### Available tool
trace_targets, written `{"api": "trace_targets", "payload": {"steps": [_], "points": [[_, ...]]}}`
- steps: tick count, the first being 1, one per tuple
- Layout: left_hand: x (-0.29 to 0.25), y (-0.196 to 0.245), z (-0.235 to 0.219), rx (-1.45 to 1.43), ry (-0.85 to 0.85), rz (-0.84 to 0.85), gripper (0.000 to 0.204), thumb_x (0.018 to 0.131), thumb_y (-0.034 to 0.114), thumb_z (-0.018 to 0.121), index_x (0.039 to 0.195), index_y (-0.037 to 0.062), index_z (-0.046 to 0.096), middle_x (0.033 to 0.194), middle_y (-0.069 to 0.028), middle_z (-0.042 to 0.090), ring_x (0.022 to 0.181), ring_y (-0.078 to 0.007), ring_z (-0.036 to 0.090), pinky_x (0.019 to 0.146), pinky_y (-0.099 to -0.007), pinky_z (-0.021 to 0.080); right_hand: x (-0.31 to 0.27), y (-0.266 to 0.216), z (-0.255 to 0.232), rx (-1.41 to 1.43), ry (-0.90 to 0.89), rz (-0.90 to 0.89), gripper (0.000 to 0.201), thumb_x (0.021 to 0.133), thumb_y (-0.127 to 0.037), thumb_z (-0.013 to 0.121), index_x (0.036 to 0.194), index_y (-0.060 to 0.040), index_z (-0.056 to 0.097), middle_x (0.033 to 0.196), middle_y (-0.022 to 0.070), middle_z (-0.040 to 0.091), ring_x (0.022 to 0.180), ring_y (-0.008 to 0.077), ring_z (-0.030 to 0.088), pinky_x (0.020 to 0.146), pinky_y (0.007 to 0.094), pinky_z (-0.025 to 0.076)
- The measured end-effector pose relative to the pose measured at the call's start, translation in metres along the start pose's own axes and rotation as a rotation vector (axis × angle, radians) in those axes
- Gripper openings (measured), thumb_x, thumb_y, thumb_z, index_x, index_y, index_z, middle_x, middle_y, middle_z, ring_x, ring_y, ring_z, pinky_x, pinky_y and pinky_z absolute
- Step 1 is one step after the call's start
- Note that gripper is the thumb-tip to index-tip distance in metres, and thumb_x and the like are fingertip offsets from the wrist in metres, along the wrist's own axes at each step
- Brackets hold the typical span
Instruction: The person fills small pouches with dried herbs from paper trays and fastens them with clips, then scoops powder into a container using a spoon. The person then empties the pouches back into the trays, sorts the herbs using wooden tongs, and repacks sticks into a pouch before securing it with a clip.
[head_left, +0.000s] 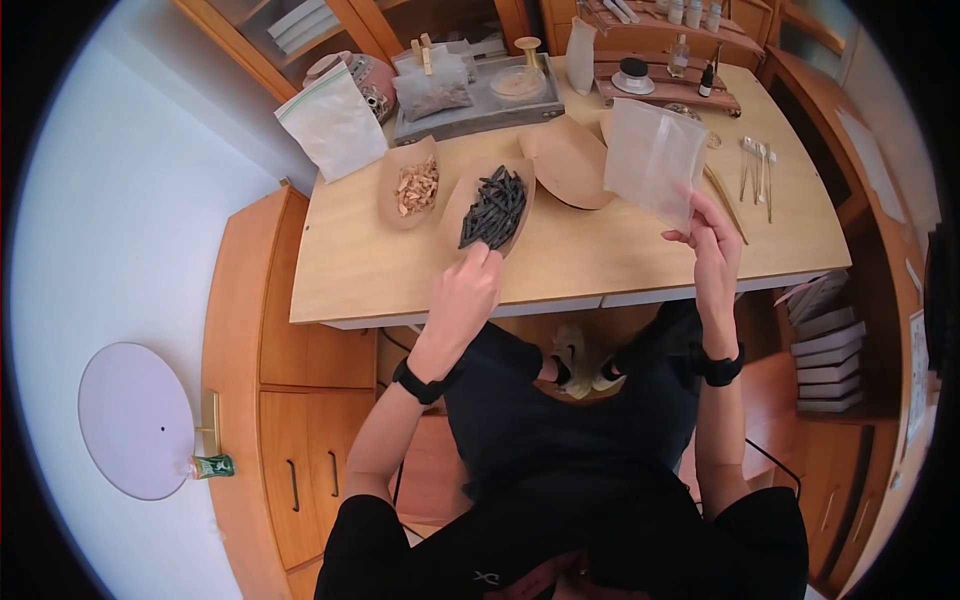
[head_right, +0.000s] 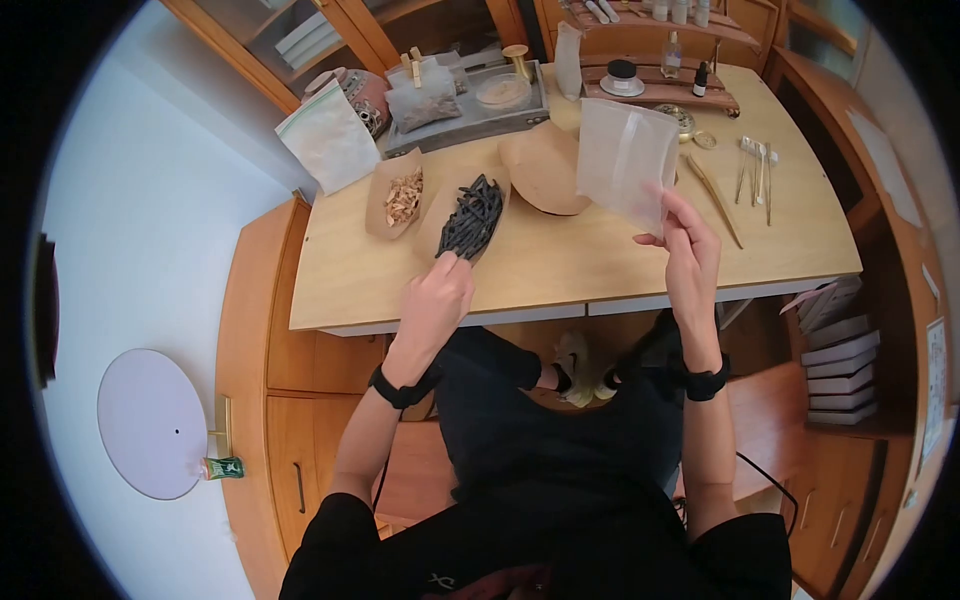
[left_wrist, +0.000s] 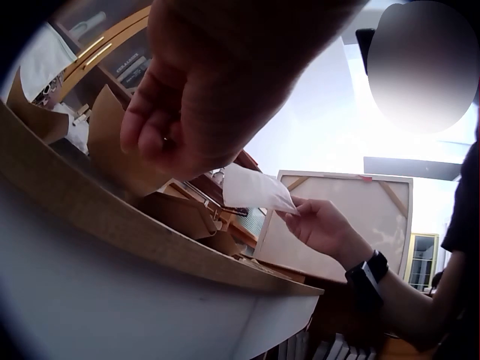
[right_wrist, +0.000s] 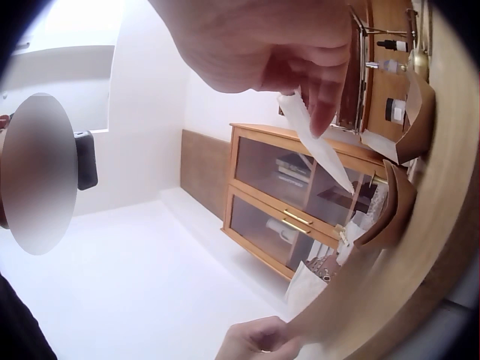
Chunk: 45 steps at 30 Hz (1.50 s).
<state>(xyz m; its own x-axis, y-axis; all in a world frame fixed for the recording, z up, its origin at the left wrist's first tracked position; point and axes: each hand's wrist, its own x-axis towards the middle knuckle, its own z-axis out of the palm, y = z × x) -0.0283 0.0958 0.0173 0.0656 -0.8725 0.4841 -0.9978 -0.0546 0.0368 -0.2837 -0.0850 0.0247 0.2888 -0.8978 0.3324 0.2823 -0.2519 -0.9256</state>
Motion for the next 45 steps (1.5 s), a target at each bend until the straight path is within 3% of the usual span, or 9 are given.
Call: {"api": "trace_targets", "payload": {"steps": [9,17,19,23,28,33,36,39,45], "points": [[0.021,0.012,0.026,-0.014,-0.039,-0.097,0.001,0.083,0.003,0.057,0.084,0.0025,0.056,0.081,-0.0140,0.057,0.067,-0.0332,0.066,0.057,-0.0420,0.054,-0.007,-0.006,0.013,-0.091,-0.121,-0.049,0.042,0.092,0.008,0.037,0.127,0.0019,0.059,0.092,0.0003,0.047,0.083,0.0088,0.054,0.082,0.0320,0.060],[0.027,0.015,0.031,-0.109,-0.037,-0.088,0.006,0.080,0.003,0.062,0.084,-0.0007,0.060,0.082,-0.0150,0.060,0.074,-0.0311,0.068,0.060,-0.0376,0.055,-0.010,-0.006,0.025,-0.111,-0.189,-0.064,0.032,0.099,0.002,0.042,0.127,0.0037,0.058,0.126,0.0097,0.056,0.108,0.0170,0.059,0.082,0.0303,0.059],[0.030,0.012,0.027,-0.378,0.183,-0.091,0.020,0.083,0.014,0.071,0.096,-0.0002,0.065,0.082,-0.0153,0.058,0.065,-0.0288,0.062,0.057,-0.0368,0.050,-0.010,-0.011,0.031,-0.107,-0.201,-0.062,0.031,0.099,0.002,0.043,0.126,0.0039,0.058,0.124,0.0093,0.057,0.106,0.0168,0.060,0.081,0.0302,0.059],[0.046,-0.010,0.006,-1.022,0.097,-0.335,0.022,0.092,0.018,0.067,0.107,0.0030,0.067,0.085,-0.0017,0.061,0.074,-0.0134,0.062,0.065,-0.0297,0.049,-0.004,-0.023,0.057,-0.048,-0.258,-0.045,0.030,0.099,0.000,0.044,0.125,0.0044,0.059,0.122,0.0087,0.057,0.104,0.0167,0.060,0.079,0.0298,0.058],[0.074,-0.060,0.008,-2.059,0.069,-0.253,0.087,0.081,0.038,0.078,0.148,0.0077,0.031,0.141,-0.0127,0.045,0.129,-0.0244,0.047,0.106,-0.0432,0.043,0.007,-0.041,0.114,0.224,-0.303,0.064,0.033,0.096,-0.001,0.047,0.126,0.0035,0.059,0.120,0.0099,0.063,0.103,0.0150,0.062,0.077,0.0286,0.058],[0.090,-0.073,0.015,-2.157,0.182,-0.080,0.106,0.070,0.059,0.078,0.149,0.0075,0.029,0.151,-0.0140,0.037,0.134,-0.0299,0.043,0.107,-0.0472,0.042,0.010,-0.039,0.178,0.394,-0.334,0.175,0.036,0.096,-0.003,0.049,0.131,0.0032,0.055,0.119,0.0100,0.064,0.102,0.0150,0.064,0.075,0.0283,0.058],[0.091,-0.090,0.031,-2.279,0.246,-0.109,0.117,0.066,0.066,0.076,0.151,0.0062,0.024,0.152,-0.0189,0.033,0.138,-0.0365,0.035,0.114,-0.0548,0.030,0.006,-0.032,0.207,0.419,-0.365,0.255,0.035,0.097,-0.004,0.051,0.131,0.0033,0.054,0.119,0.0099,0.063,0.104,0.0161,0.064,0.074,0.0282,0.058],[0.101,-0.091,0.031,-2.272,0.469,0.004,0.110,0.069,0.069,0.072,0.150,0.0102,0.026,0.151,-0.0189,0.034,0.136,-0.0376,0.039,0.107,-0.0533,0.041,0.004,-0.029,0.223,0.448,-0.428,0.315,0.035,0.097,-0.005,0.052,0.131,0.0027,0.054,0.118,0.0091,0.063,0.105,0.0176,0.065,0.074,0.0281,0.057],[0.091,-0.104,0.049,-2.539,0.390,-0.094,0.111,0.067,0.074,0.070,0.153,0.0213,0.022,0.152,-0.0240,0.028,0.138,-0.0431,0.031,0.108,-0.0598,0.037,0.004,-0.020,0.233,0.416,-0.504,0.426,0.039,0.095,-0.003,0.052,0.134,0.0031,0.051,0.116,0.0097,0.064,0.105,0.0187,0.066,0.076,0.0283,0.057]]}}
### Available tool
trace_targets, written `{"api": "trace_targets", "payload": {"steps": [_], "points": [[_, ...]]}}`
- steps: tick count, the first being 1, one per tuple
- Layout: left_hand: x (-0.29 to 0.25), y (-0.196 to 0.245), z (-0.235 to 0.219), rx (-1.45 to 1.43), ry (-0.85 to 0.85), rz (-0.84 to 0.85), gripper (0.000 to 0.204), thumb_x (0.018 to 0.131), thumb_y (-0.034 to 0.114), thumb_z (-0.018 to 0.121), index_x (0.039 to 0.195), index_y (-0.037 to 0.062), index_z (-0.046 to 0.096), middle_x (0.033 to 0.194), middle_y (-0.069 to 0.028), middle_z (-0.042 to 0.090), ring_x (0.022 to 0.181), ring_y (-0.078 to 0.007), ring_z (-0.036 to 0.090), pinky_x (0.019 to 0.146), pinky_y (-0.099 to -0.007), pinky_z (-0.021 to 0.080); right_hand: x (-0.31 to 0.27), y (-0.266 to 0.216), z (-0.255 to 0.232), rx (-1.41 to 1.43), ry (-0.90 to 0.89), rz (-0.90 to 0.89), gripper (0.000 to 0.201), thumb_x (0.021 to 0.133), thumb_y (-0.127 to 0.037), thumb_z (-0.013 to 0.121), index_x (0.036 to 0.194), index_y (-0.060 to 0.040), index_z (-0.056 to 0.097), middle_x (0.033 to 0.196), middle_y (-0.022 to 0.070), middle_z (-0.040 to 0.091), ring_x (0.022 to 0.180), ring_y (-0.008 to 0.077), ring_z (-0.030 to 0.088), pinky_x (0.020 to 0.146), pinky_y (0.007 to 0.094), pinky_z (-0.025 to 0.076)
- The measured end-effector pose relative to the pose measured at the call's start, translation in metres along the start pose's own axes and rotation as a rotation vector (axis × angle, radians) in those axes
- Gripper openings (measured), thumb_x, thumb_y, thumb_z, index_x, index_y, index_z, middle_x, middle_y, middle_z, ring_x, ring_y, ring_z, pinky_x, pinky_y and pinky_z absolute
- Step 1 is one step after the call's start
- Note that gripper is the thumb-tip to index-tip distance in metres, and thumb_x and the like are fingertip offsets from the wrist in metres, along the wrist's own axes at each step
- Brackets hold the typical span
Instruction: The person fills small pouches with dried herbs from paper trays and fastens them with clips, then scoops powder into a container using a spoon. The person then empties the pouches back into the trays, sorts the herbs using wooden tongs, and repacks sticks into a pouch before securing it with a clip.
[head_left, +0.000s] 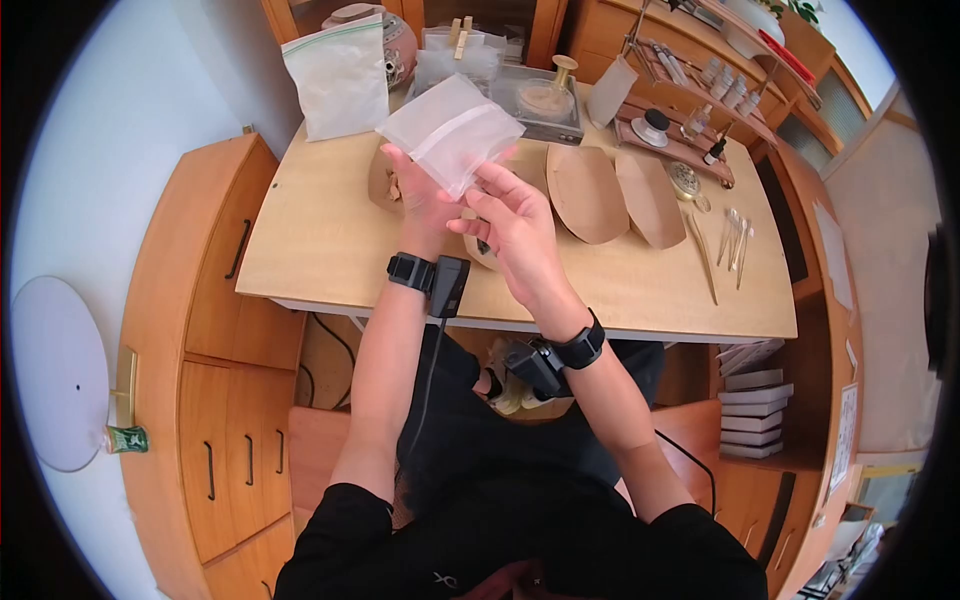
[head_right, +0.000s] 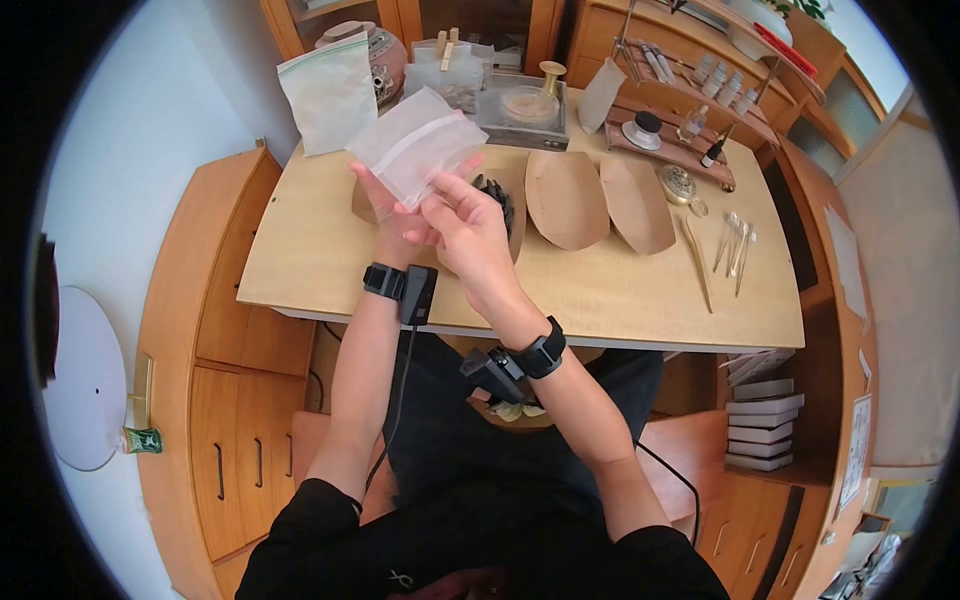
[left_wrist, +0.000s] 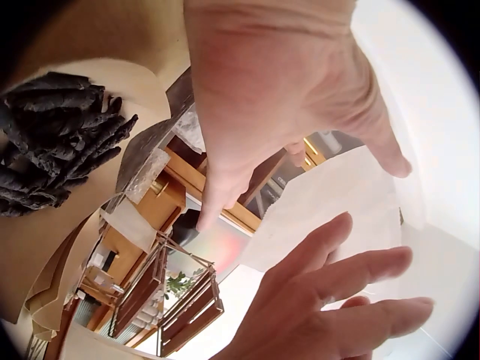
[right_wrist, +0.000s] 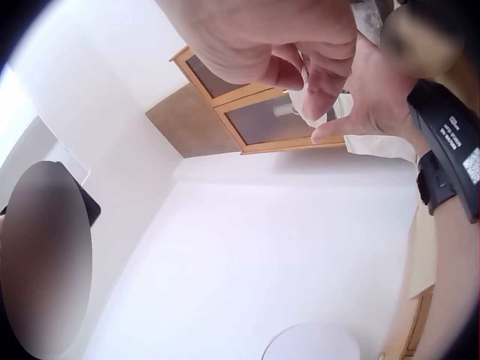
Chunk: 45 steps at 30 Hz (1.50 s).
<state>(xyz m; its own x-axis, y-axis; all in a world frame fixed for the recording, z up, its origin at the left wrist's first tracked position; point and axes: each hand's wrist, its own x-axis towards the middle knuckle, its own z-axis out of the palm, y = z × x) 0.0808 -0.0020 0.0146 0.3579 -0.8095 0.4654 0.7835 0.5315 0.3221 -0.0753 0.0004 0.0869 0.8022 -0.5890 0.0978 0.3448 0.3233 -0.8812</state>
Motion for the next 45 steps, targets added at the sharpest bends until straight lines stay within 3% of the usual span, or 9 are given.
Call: {"api": "trace_targets", "payload": {"steps": [3,7,9,12,14,18,20,26,45], "points": [[-0.002,-0.002,0.024,0.172,-0.019,0.119,0.107,0.072,0.085,0.052,0.154,0.0237,0.019,0.153,-0.0264,0.024,0.140,-0.0477,0.026,0.112,-0.0655,0.024,0.004,0.004,0.000,0.049,-0.026,0.028,0.041,0.094,-0.001,0.051,0.135,0.0050,0.048,0.115,0.0103,0.064,0.105,0.0187,0.066,0.077,0.0286,0.057],[-0.003,0.002,0.019,0.263,0.021,0.178,0.105,0.074,0.083,0.052,0.154,0.0224,0.021,0.153,-0.0279,0.024,0.139,-0.0503,0.026,0.113,-0.0621,0.026,0.003,0.005,0.001,0.045,-0.078,0.078,0.044,0.094,-0.002,0.050,0.137,0.0058,0.045,0.108,0.0104,0.067,0.101,0.0161,0.066,0.077,0.0273,0.056],[-0.002,0.002,0.015,0.078,-0.003,0.146,0.097,0.073,0.069,0.069,0.149,0.0236,0.031,0.151,-0.0265,0.028,0.139,-0.0490,0.027,0.109,-0.0623,0.033,0.003,0.005,0.003,0.017,-0.065,0.081,0.044,0.094,-0.003,0.049,0.138,0.0048,0.045,0.104,0.0099,0.069,0.097,0.0136,0.066,0.077,0.0259,0.055],[-0.006,-0.003,0.024,0.160,0.070,0.143,0.099,0.078,0.078,0.055,0.152,0.0199,0.026,0.151,-0.0303,0.027,0.141,-0.0469,0.027,0.114,-0.0581,0.026,0.006,0.009,-0.001,-0.137,-0.074,-0.017,0.043,0.092,-0.003,0.052,0.135,0.0039,0.048,0.102,0.0134,0.070,0.092,0.0150,0.067,0.072,0.0283,0.055],[-0.007,0.000,0.023,0.129,0.077,0.115,0.098,0.078,0.077,0.057,0.150,0.0182,0.028,0.151,-0.0304,0.027,0.141,-0.0463,0.027,0.115,-0.0575,0.025,0.008,0.010,-0.010,-0.853,0.010,-0.304,0.046,0.086,-0.003,0.058,0.132,-0.0015,0.052,0.098,0.0166,0.066,0.085,0.0217,0.067,0.066,0.0346,0.054],[-0.004,0.000,0.021,0.040,0.070,0.073,0.094,0.077,0.072,0.061,0.145,0.0126,0.035,0.150,-0.0310,0.028,0.141,-0.0459,0.026,0.116,-0.0572,0.023,0.013,0.004,-0.018,-1.208,0.091,-0.498,0.049,0.085,-0.005,0.065,0.133,-0.0082,0.056,0.099,0.0125,0.064,0.075,0.0194,0.063,0.063,0.0338,0.050],[-0.002,-0.001,0.016,0.009,0.065,0.065,0.093,0.078,0.071,0.060,0.145,0.0114,0.035,0.150,-0.0313,0.028,0.141,-0.0458,0.026,0.116,-0.0575,0.022,0.015,0.003,-0.019,-1.306,0.151,-0.649,0.044,0.082,-0.006,0.068,0.125,-0.0129,0.062,0.097,0.0116,0.062,0.065,0.0249,0.057,0.060,0.0367,0.048],[-0.004,-0.004,0.016,-0.067,0.082,0.011,0.088,0.082,0.068,0.057,0.144,0.0093,0.036,0.150,-0.0317,0.028,0.142,-0.0453,0.025,0.116,-0.0596,0.022,0.022,0.007,-0.012,-1.315,0.088,-0.832,0.025,0.079,-0.003,0.062,0.104,-0.0071,0.064,0.112,0.0127,0.059,0.077,0.0348,0.067,0.060,0.0410,0.055],[-0.004,-0.009,0.018,-0.029,0.058,-0.070,0.079,0.084,0.067,0.058,0.136,0.0084,0.044,0.143,-0.0277,0.041,0.137,-0.0410,0.036,0.111,-0.0586,0.032,0.036,0.007,-0.022,-1.427,-0.013,-0.720,0.021,0.081,-0.005,0.059,0.101,-0.0036,0.063,0.105,0.0153,0.062,0.082,0.0367,0.067,0.063,0.0432,0.056]]}}
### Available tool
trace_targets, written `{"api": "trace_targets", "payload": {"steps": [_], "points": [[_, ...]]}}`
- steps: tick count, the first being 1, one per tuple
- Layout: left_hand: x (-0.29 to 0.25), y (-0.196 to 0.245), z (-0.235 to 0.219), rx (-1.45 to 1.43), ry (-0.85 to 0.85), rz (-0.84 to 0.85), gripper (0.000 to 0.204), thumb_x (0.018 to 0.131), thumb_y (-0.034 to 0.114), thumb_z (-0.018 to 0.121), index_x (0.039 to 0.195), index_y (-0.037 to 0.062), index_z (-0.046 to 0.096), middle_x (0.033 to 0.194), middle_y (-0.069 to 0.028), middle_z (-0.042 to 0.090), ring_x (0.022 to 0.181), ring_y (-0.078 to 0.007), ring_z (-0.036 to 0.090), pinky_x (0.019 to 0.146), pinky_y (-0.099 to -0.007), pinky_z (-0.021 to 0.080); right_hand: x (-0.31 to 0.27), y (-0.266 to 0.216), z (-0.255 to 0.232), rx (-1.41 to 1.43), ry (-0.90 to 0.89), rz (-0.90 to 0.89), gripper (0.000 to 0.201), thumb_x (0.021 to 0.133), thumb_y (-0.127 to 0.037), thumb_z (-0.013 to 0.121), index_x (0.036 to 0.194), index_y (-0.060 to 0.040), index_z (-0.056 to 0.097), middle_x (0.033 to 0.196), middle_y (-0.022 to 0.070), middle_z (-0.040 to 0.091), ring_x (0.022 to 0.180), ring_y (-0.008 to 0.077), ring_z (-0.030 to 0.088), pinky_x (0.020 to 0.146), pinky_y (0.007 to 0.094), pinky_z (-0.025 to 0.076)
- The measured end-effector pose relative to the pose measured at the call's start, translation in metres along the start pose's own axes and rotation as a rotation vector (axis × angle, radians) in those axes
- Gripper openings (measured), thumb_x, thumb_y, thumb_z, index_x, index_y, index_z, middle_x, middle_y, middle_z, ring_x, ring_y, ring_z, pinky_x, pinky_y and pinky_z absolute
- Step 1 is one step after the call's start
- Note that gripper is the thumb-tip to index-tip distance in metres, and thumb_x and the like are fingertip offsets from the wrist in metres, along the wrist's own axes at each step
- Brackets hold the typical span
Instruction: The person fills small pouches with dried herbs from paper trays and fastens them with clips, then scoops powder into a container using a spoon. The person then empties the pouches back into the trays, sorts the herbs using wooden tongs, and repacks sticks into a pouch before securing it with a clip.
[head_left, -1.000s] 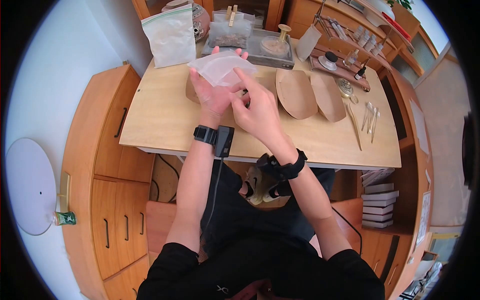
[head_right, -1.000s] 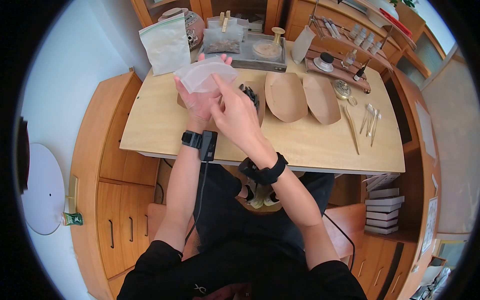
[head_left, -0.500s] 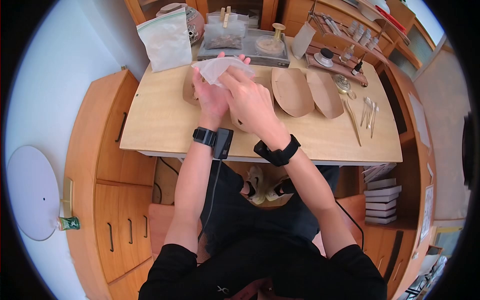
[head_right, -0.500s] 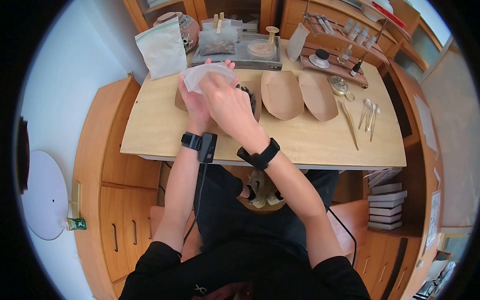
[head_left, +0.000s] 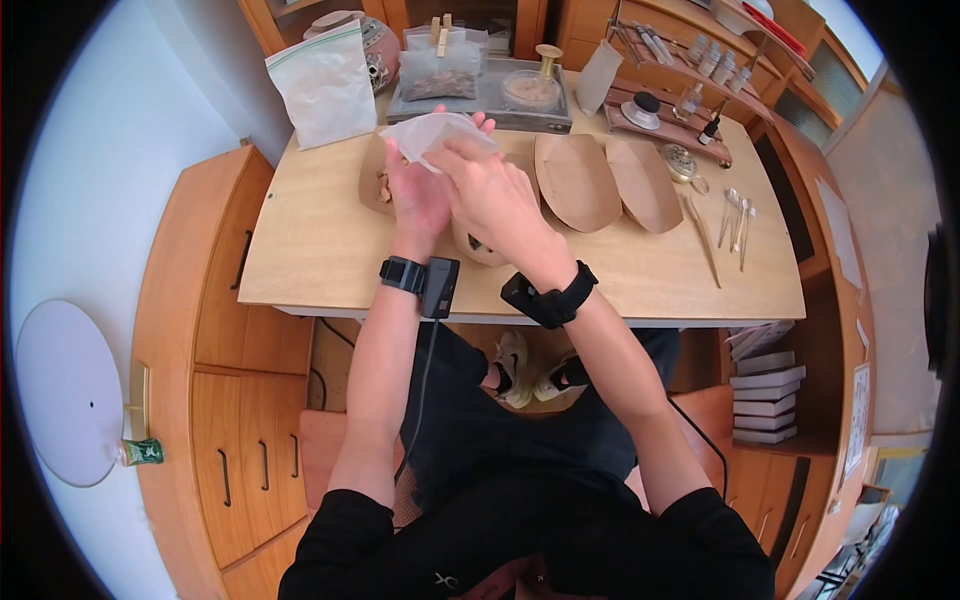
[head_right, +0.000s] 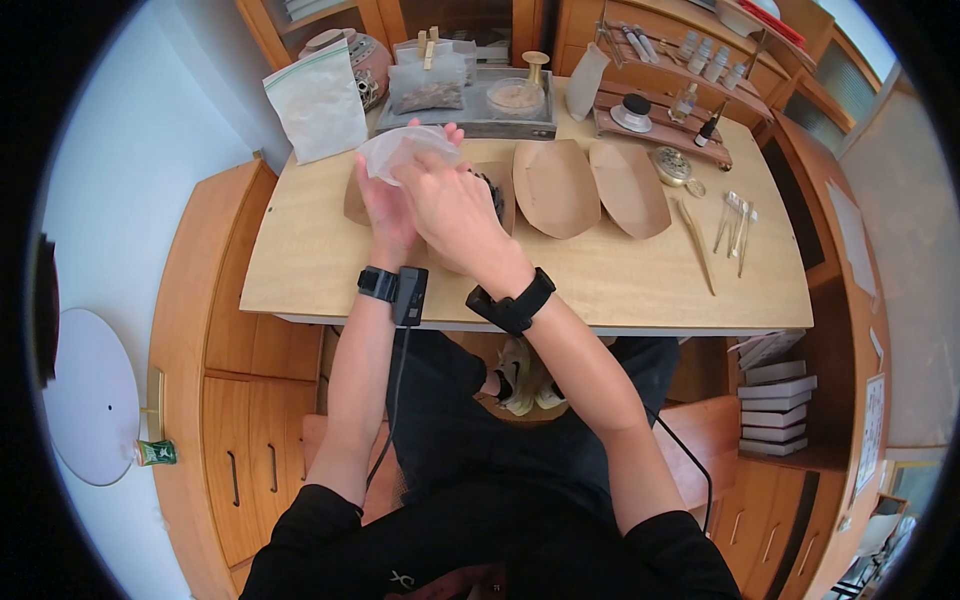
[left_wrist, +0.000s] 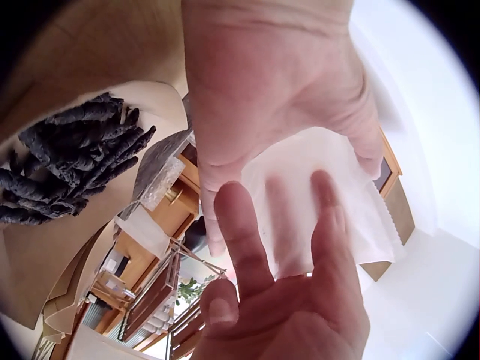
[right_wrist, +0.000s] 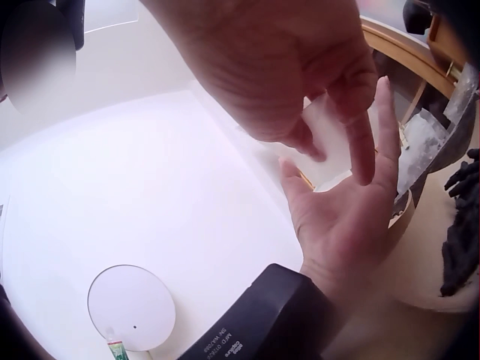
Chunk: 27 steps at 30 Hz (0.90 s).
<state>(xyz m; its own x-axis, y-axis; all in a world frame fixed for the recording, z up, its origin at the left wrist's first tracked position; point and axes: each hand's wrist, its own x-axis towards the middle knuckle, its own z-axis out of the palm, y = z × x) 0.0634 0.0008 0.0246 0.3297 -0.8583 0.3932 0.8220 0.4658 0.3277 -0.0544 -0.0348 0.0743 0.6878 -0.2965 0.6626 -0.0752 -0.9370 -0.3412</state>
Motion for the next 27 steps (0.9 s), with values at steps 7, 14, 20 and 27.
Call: {"api": "trace_targets", "payload": {"steps": [7,14,20,27], "points": [[0.005,0.011,-0.021,-0.035,0.097,0.152,0.077,0.087,0.060,0.058,0.139,0.0059,0.040,0.142,-0.0220,0.044,0.137,-0.0365,0.036,0.111,-0.0587,0.033,-0.043,0.006,-0.050,0.068,-0.025,0.231,0.027,0.084,-0.018,0.068,0.110,-0.0130,0.067,0.120,0.0113,0.061,0.088,0.0311,0.067,0.073,0.0416,0.055],[0.004,0.011,-0.013,-0.108,0.064,0.149,0.068,0.087,0.049,0.064,0.135,0.0051,0.045,0.144,-0.0178,0.043,0.140,-0.0417,0.030,0.115,-0.0595,0.027,-0.105,0.077,-0.106,-0.288,-0.191,0.275,0.031,0.078,-0.013,0.074,0.108,-0.0088,0.068,0.110,0.0097,0.061,0.095,0.0298,0.064,0.077,0.0406,0.052],[0.003,0.011,-0.014,-0.111,0.069,0.133,0.070,0.085,0.050,0.066,0.135,0.0056,0.046,0.142,-0.0170,0.044,0.141,-0.0404,0.030,0.115,-0.0587,0.026,-0.110,0.092,-0.102,-0.304,-0.187,0.278,0.018,0.077,-0.013,0.075,0.094,-0.0075,0.072,0.102,0.0074,0.061,0.090,0.0278,0.064,0.075,0.0396,0.052],[0.004,0.012,-0.019,-0.089,0.050,0.134,0.076,0.086,0.057,0.063,0.137,0.0044,0.042,0.142,-0.0185,0.044,0.138,-0.0366,0.035,0.113,-0.0589,0.030,-0.118,0.101,-0.104,-0.313,-0.161,0.348,0.012,0.077,-0.014,0.074,0.088,-0.0089,0.074,0.100,0.0070,0.063,0.090,0.0274,0.064,0.074,0.0391,0.052]]}}
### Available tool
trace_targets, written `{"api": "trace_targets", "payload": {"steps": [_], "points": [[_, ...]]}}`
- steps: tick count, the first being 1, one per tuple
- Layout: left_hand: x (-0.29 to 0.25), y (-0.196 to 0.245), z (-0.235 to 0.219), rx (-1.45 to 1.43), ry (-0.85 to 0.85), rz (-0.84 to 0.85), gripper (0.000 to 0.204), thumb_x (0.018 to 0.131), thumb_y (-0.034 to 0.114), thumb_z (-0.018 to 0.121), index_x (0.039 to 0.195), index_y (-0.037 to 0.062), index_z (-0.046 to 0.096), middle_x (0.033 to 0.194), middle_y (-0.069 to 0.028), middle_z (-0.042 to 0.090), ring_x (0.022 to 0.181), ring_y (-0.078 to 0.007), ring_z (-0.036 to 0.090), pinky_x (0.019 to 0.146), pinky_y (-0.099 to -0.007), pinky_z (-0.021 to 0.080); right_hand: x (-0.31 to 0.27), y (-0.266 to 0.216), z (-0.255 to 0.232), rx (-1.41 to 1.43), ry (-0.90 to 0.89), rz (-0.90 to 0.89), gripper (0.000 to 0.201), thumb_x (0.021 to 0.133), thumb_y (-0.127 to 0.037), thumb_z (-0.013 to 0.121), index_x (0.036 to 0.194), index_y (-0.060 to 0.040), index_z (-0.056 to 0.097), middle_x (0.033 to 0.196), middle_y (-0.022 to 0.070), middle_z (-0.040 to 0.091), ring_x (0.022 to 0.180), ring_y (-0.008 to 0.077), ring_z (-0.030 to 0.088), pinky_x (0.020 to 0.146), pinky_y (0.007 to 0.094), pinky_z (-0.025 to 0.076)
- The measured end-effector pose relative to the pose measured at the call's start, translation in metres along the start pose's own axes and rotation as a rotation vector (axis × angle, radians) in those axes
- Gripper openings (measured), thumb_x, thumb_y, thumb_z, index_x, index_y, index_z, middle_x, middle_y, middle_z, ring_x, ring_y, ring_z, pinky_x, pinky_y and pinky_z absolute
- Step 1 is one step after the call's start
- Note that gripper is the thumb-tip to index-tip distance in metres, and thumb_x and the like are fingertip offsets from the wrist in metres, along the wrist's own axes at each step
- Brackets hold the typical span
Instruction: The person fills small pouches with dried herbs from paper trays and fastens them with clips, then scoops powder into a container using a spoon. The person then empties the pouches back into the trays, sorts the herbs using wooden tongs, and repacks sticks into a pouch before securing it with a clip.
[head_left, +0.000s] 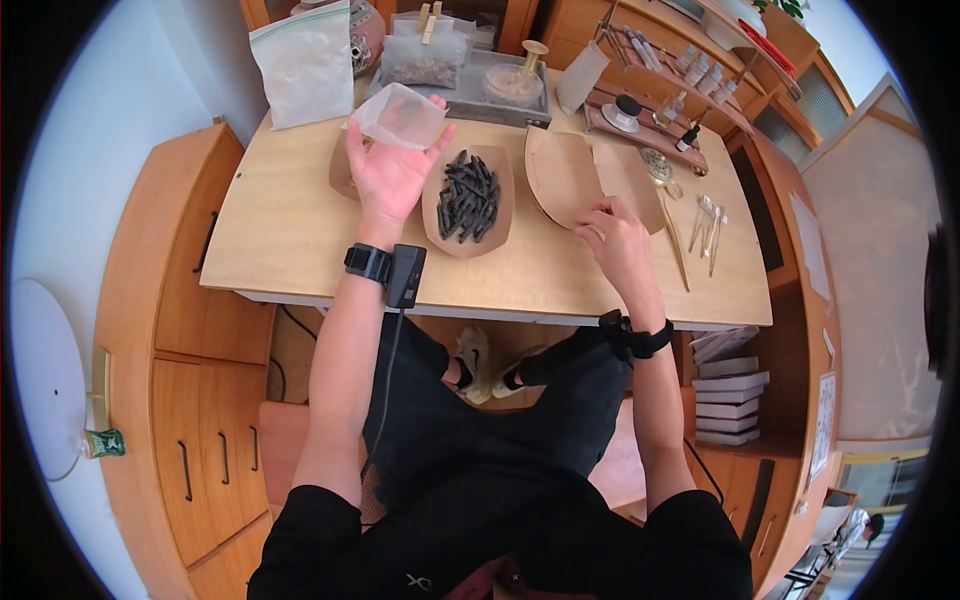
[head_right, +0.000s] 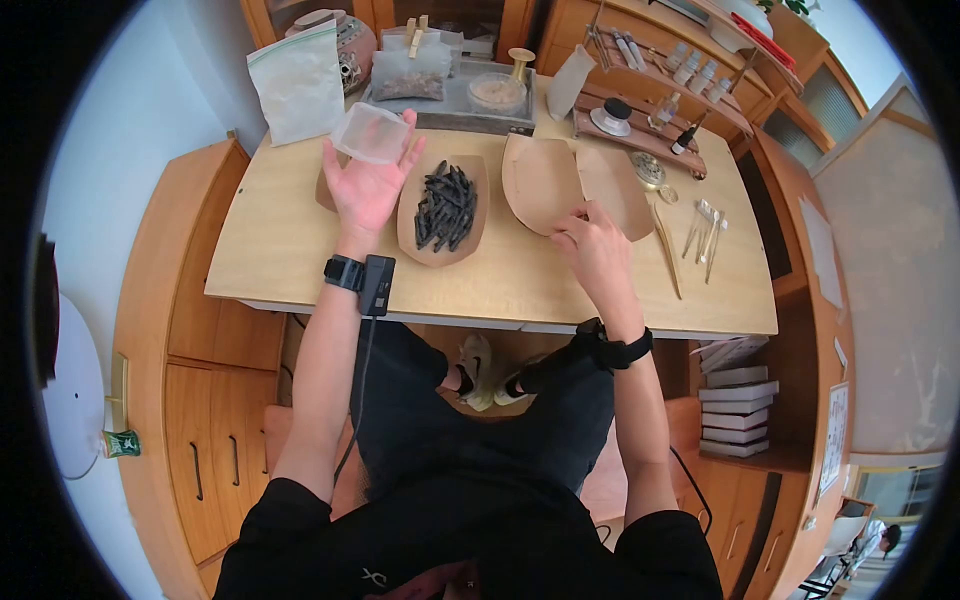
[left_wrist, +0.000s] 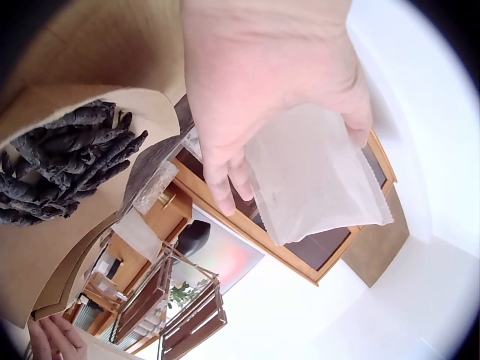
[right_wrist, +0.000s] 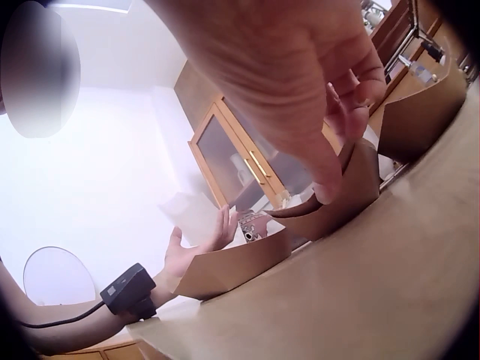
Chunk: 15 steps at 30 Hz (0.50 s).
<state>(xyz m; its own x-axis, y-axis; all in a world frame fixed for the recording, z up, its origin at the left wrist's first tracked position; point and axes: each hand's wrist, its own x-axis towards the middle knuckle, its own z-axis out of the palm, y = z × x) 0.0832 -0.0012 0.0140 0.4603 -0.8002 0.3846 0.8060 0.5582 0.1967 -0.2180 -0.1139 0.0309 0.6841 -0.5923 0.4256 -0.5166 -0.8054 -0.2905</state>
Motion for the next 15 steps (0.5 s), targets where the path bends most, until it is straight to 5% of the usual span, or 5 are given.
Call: {"api": "trace_targets", "payload": {"steps": [15], "points": [[-0.001,0.000,0.002,0.030,0.004,0.017,0.073,0.086,0.055,0.063,0.135,0.0046,0.044,0.140,-0.0161,0.047,0.137,-0.0349,0.037,0.112,-0.0575,0.033,-0.009,0.011,-0.008,0.074,-0.008,-0.053,0.018,0.080,-0.009,0.072,0.097,-0.0063,0.071,0.109,0.0115,0.063,0.098,0.0282,0.062,0.082,0.0378,0.051]]}}
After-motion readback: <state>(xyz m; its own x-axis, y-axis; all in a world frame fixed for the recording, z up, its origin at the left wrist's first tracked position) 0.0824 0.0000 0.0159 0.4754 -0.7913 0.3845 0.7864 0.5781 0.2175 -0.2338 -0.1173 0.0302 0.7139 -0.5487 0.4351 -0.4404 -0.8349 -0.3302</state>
